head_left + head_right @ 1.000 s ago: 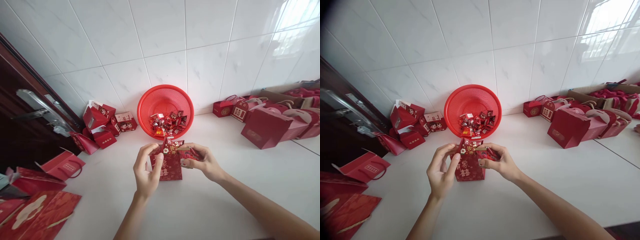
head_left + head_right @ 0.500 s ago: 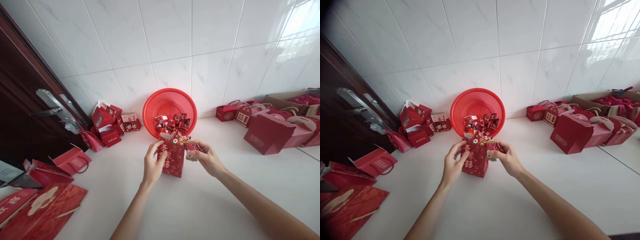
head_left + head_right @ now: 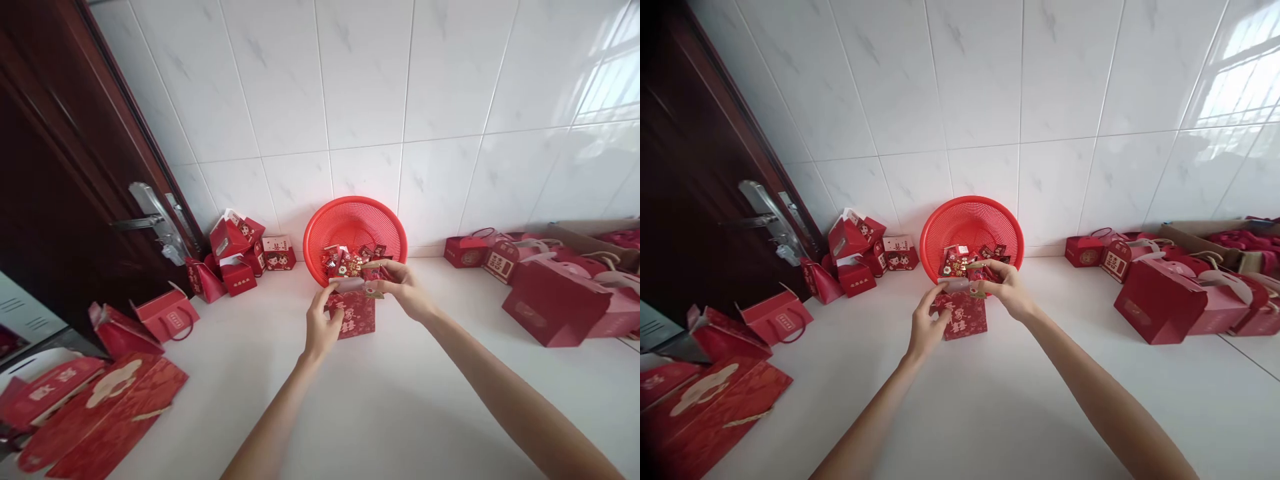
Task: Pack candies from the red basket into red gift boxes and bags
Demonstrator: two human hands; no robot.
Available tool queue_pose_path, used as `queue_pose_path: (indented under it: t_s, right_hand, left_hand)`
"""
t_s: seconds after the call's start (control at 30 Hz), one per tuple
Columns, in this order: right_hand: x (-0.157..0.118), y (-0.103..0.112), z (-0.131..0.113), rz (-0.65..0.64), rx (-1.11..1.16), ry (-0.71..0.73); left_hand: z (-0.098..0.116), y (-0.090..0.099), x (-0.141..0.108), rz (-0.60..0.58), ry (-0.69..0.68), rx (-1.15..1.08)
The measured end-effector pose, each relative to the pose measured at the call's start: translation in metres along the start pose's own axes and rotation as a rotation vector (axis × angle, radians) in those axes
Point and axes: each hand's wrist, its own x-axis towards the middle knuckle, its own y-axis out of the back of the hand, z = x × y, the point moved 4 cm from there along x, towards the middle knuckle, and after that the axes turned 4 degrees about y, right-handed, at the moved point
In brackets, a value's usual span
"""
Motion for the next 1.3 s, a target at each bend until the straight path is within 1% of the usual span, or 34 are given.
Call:
queue_pose_path:
  t_s: [0.07,0.17,0.23,0.27,0.37,0.43,0.6,0.83,0.9,1.0,1.13,1.2,1.3]
  right_hand:
    - [0.008,-0.001,-0.009,-0.094,-0.137,0.012]
    - [0.018,-0.004,-0.024,-0.298,-0.416,0.070]
    - [0.024,-0.004,-0.032,-0.390,-0.571,0.120]
    - [0.026,-0.004,-0.034,-0.412,-0.625,0.144]
    - [0.031,-0.001,-0.039,-0.419,-0.723,0.211]
    - [0.032,0.000,-0.039,-0.424,-0.766,0.235]
    - [0.026,0.001,-0.043,-0.482,-0.823,0.217]
    - [0.009,0.002,-0.059,-0.485,-0.962,0.197]
    - [0.007,0.000,-0.059,-0.495,-0.996,0.190]
    - [0.009,-0.006,-0.052,-0.539,-1.031,0.184]
    - [0.014,-0.013,-0.039,-0.572,-1.025,0.181]
    - [0.016,-0.013,-0.038,-0.547,-0.983,0.193]
    - [0.018,-0.008,-0.041,-0.463,-0.870,0.210]
  left_hand:
    - [0.002,0.000,0.001,-0.041,0.033,-0.039]
    - [0.006,-0.001,0.002,-0.112,0.083,-0.107]
    - [0.006,0.000,0.002,-0.116,0.118,-0.140]
    - [0.005,0.001,0.003,-0.108,0.141,-0.155]
    - [-0.002,0.002,0.004,-0.090,0.215,-0.199]
    - [-0.004,0.003,0.004,-0.066,0.237,-0.216]
    - [0.004,0.004,0.002,0.040,0.200,-0.200]
    - [0.011,0.003,-0.002,0.036,0.274,-0.185]
    - [0.013,0.003,-0.002,0.021,0.272,-0.173]
    - [0.017,0.000,-0.003,-0.044,0.246,-0.203]
    - [0.015,-0.001,-0.002,-0.114,0.230,-0.268]
    - [0.010,0.001,-0.001,-0.089,0.265,-0.245]
    - [0.004,0.005,-0.001,-0.022,0.313,-0.171]
